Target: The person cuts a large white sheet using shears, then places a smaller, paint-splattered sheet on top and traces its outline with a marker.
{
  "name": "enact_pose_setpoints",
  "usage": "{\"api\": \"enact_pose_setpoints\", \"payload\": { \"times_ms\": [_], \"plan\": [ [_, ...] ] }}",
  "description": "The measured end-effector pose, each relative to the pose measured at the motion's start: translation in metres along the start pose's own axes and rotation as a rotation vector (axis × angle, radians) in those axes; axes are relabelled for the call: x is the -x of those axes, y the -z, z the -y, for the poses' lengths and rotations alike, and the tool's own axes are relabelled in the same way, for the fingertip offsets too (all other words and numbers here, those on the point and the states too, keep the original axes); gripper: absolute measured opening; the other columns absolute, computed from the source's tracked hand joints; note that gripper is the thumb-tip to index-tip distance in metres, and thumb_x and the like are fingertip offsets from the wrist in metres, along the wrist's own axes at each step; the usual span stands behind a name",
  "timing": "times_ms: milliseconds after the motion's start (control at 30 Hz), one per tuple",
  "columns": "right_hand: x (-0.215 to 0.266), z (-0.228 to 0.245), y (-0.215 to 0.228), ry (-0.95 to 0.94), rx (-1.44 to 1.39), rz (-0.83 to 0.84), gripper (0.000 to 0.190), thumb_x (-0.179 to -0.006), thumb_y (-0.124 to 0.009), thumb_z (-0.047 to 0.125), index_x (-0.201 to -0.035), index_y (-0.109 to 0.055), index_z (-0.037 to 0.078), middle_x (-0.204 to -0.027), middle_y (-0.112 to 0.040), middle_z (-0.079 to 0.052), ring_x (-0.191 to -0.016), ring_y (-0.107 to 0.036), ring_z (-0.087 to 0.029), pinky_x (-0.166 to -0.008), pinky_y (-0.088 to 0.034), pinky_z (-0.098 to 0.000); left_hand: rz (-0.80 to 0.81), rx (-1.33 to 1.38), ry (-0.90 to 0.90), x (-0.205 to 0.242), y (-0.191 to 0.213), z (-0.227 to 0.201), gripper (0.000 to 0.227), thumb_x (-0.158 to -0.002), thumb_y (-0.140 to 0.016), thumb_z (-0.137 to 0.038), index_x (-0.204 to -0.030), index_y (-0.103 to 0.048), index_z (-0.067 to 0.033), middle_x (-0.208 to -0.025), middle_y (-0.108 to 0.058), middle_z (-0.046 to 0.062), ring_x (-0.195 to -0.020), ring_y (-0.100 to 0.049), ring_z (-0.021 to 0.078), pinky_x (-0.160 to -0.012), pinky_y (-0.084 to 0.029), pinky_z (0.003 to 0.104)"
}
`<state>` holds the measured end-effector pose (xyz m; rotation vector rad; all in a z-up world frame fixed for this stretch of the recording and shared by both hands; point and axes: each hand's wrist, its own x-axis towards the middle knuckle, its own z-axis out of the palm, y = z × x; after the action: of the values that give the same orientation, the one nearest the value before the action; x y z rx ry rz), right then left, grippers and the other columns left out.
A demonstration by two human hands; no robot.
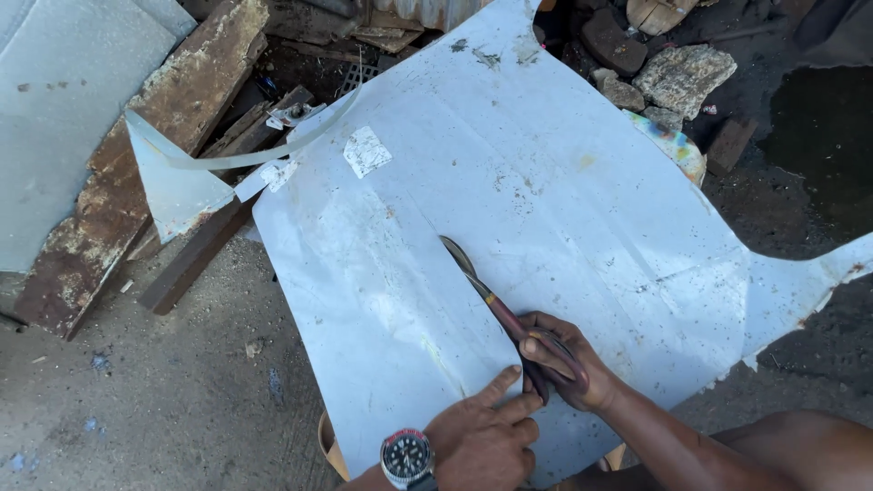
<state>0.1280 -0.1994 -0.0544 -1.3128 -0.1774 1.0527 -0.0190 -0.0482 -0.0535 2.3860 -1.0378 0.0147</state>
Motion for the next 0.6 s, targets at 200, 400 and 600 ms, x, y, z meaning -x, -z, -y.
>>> {"api": "enact_pose_setpoints", "payload": {
  "times_ms": [200, 400, 600],
  "plan": [
    [-0.005, -0.008, 0.008, 0.093, -0.101, 0.082, 0.042, -0.091, -0.076, 0.03, -0.115, -0.065, -0.003, -0.061, -0.059, -0.007, -0.043, -0.062, -0.02, -0.036, -0.052, -0.0285, -0.072, 0.129, -0.046, 0.002, -0.04, 0.025, 0.025, -0.108, -0.055, -0.025, -0.092, -0.069, -0.0125, -0.09, -0.062, 0.001, -0.104, -0.061, 0.0216, -0.138, -0.007, 0.065],
    [-0.005, -0.02, 0.013, 0.122, -0.088, 0.116, 0.049, -0.092, -0.076, 0.026, -0.126, -0.062, -0.006, -0.06, -0.062, -0.007, -0.044, -0.067, -0.022, -0.038, -0.056, -0.0297, 0.188, 0.105, 0.113, -0.018, 0.056, -0.029, 0.065, -0.105, -0.038, -0.043, -0.077, -0.085, -0.0081, -0.078, -0.072, 0.008, -0.111, -0.058, 0.032, -0.138, -0.002, 0.065],
    [-0.005, -0.012, 0.008, 0.167, -0.077, 0.117, 0.023, -0.095, -0.074, 0.025, -0.092, -0.062, 0.005, -0.068, -0.051, 0.002, -0.052, -0.056, -0.012, -0.045, -0.047, -0.0237, 0.046, 0.209, 0.143, -0.012, 0.018, -0.017, 0.065, -0.102, -0.039, -0.042, -0.071, -0.082, -0.0046, -0.073, -0.067, 0.009, -0.106, -0.059, 0.0342, -0.138, -0.001, 0.061]
  ]
}}
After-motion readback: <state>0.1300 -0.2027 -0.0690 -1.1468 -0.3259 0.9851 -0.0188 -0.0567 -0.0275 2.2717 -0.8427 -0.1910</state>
